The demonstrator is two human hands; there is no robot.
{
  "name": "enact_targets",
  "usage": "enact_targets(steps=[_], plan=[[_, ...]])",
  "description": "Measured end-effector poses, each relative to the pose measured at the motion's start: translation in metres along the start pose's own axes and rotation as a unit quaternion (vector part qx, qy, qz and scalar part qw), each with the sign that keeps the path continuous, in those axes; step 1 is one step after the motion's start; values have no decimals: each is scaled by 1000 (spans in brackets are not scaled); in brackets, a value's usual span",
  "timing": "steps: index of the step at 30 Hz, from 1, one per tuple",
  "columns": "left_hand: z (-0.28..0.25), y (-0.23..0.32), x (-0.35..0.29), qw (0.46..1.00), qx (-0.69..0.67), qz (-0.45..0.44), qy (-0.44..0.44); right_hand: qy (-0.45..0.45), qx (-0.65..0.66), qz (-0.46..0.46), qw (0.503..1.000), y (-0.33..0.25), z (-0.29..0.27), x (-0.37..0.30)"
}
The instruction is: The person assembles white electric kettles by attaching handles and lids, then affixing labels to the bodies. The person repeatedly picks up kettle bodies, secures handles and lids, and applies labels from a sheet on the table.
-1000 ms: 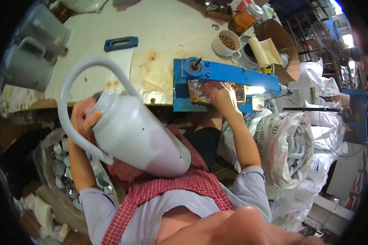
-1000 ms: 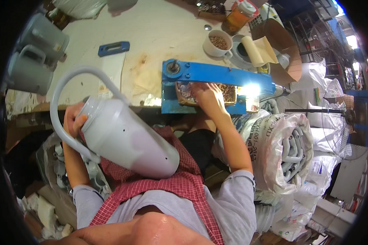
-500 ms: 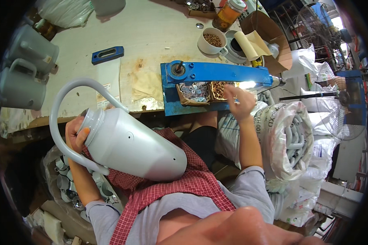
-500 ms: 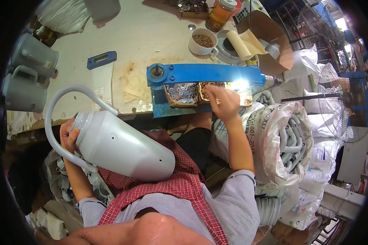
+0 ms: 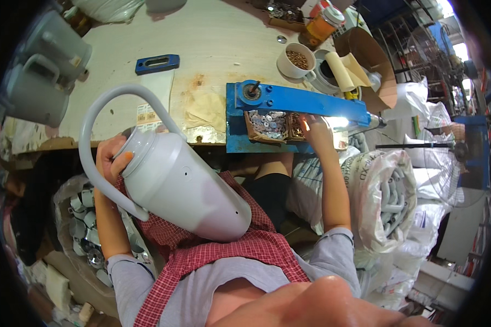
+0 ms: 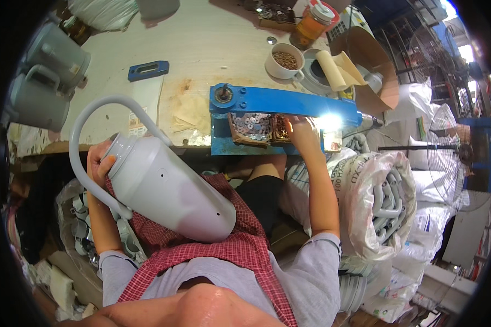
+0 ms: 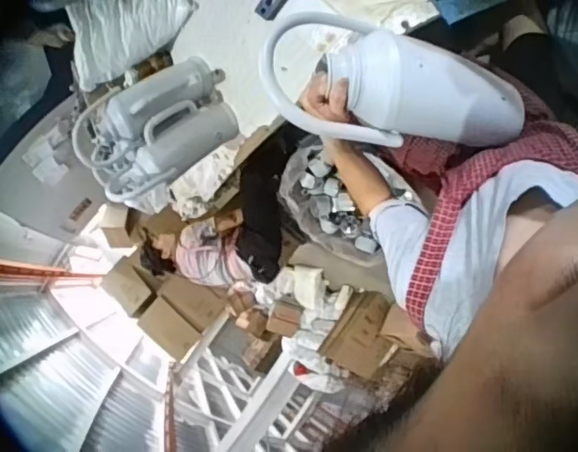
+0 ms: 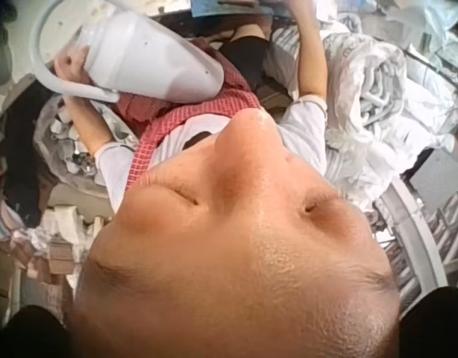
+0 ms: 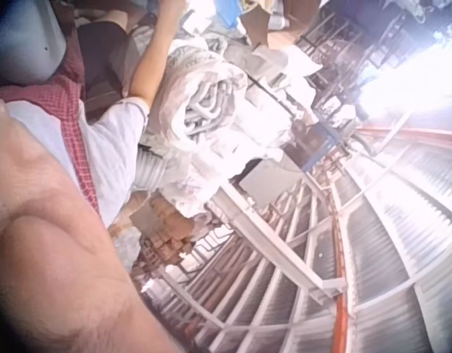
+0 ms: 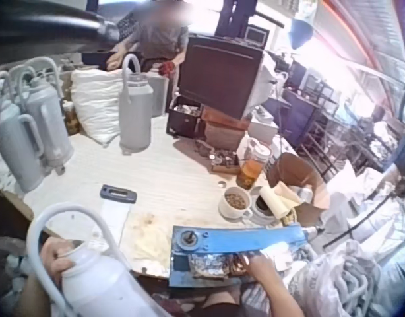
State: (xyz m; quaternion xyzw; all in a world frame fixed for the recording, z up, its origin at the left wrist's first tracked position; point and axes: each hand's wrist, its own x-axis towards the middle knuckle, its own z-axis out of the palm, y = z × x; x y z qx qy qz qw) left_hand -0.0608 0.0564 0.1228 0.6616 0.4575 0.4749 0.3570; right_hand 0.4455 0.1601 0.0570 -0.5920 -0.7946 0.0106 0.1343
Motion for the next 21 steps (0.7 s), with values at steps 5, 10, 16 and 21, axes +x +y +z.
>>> enact_targets(steps=[5,10,16,21], plan=[[-5,2,-1,1000,5,-7,-21,186,156,-103,965,-48,-34,-11],[-4,-5,-2,1000,2,-21,-19,187,553,-29,811,-118,-79,20],[-9,-7,-4,1000,7,-14,-8,94,477,-95,869,-151,-80,88],[-15,-17,-11,1000,13,-20,8,48,453,-34,890,-152,-84,88]])
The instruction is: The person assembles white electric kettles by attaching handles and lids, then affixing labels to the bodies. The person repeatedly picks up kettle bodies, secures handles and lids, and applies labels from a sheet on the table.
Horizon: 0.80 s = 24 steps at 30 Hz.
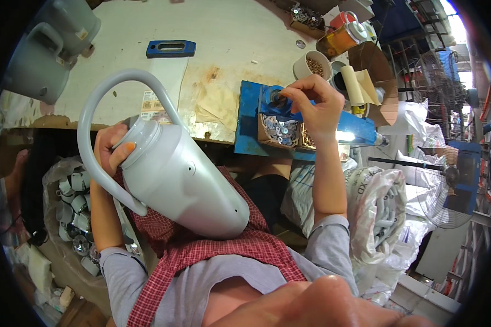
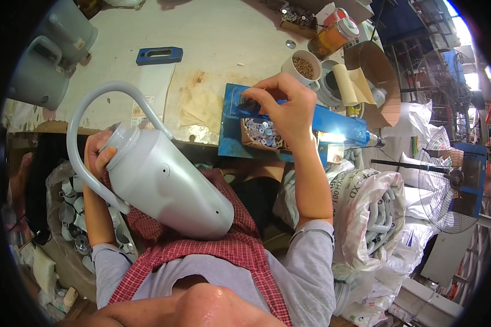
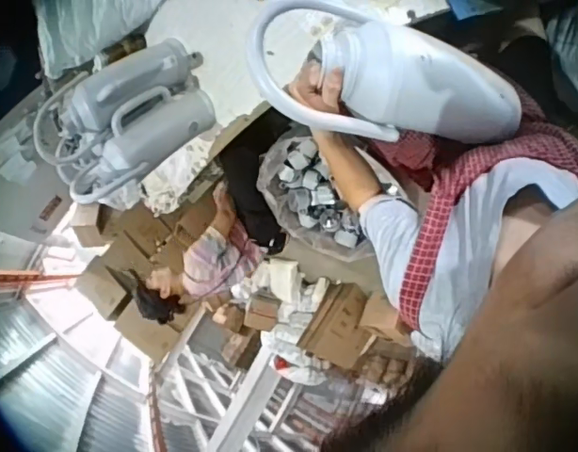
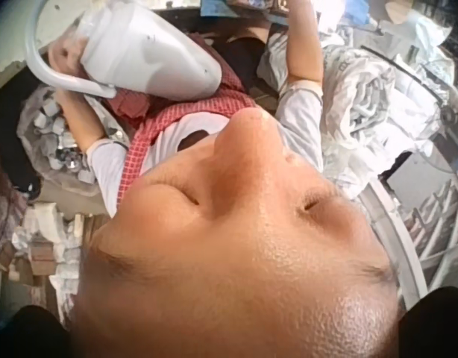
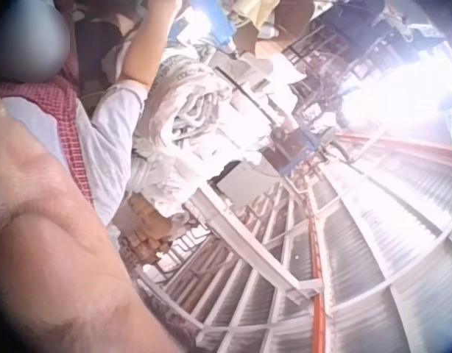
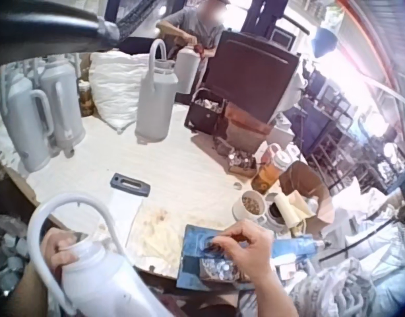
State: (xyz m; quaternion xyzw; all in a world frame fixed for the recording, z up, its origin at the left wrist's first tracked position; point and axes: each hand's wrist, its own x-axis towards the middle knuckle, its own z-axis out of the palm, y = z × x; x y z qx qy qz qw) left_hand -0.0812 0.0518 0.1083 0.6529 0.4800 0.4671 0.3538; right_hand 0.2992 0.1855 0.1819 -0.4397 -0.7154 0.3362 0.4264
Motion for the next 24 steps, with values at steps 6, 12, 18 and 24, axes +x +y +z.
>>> enact_targets(steps=[6,12,18,24], plan=[[3,2,2,1000,6,7,-3,-8,-80,-50,996,-10,-1,4],[9,5,3,1000,-17,10,14,-4,-24,-52,998,-6,1,-4],[-4,0,-8,1000,4,-29,-4,4,-141,-135,981,22,-14,-58],[1,7,1,999,-20,-21,-40,-118,-410,-107,898,118,-6,-86]])
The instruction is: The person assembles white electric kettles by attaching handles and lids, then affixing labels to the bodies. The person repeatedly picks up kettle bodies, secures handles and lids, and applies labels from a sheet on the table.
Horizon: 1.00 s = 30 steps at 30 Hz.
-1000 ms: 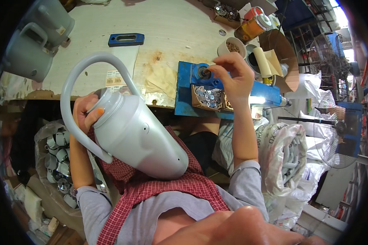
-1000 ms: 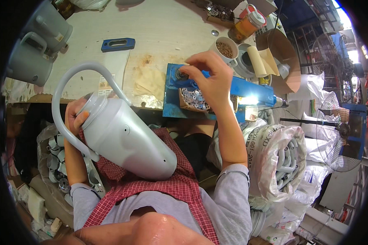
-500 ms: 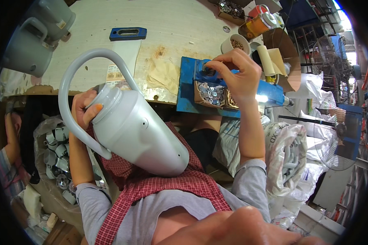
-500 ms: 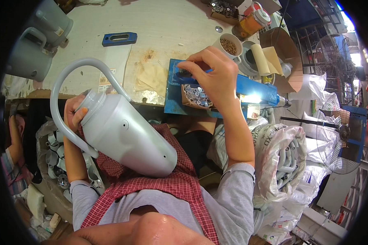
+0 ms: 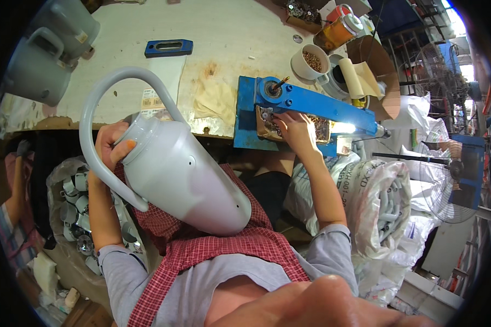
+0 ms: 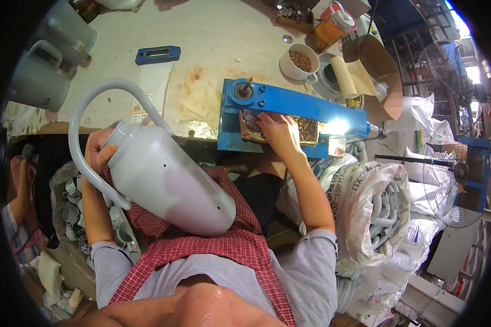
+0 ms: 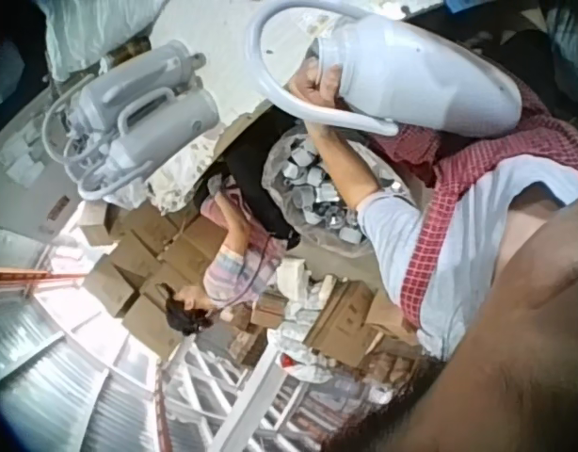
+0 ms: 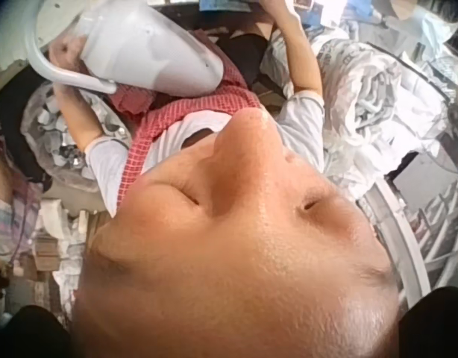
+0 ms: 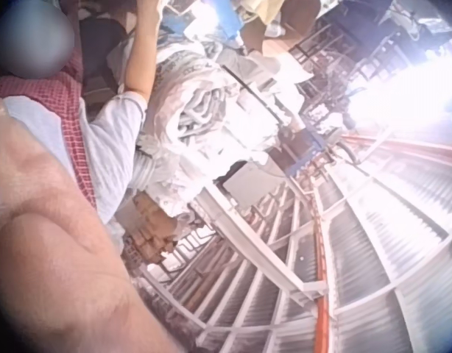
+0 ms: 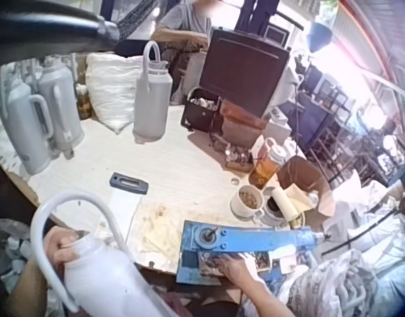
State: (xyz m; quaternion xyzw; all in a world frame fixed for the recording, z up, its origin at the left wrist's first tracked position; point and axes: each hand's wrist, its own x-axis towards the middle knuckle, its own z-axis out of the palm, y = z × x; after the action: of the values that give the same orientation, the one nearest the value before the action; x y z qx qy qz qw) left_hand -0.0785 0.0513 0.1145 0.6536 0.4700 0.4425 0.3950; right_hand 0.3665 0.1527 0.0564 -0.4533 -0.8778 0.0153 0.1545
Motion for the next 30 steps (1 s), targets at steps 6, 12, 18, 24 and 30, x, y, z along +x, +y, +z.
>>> enact_targets(steps=[6,12,18,24,30], plan=[[-3,5,-4,999,28,-31,28,106,-6,-32,994,-1,-12,-2],[-10,-7,-12,999,30,-22,30,233,55,-103,965,-40,-85,27],[-14,-11,-10,999,26,-9,24,355,37,-164,919,-53,-108,80],[-20,-8,-23,997,-3,-17,79,334,52,-178,924,-49,-95,86],[-33,53,-64,951,-3,-95,294,291,139,-93,942,-56,-100,56]])
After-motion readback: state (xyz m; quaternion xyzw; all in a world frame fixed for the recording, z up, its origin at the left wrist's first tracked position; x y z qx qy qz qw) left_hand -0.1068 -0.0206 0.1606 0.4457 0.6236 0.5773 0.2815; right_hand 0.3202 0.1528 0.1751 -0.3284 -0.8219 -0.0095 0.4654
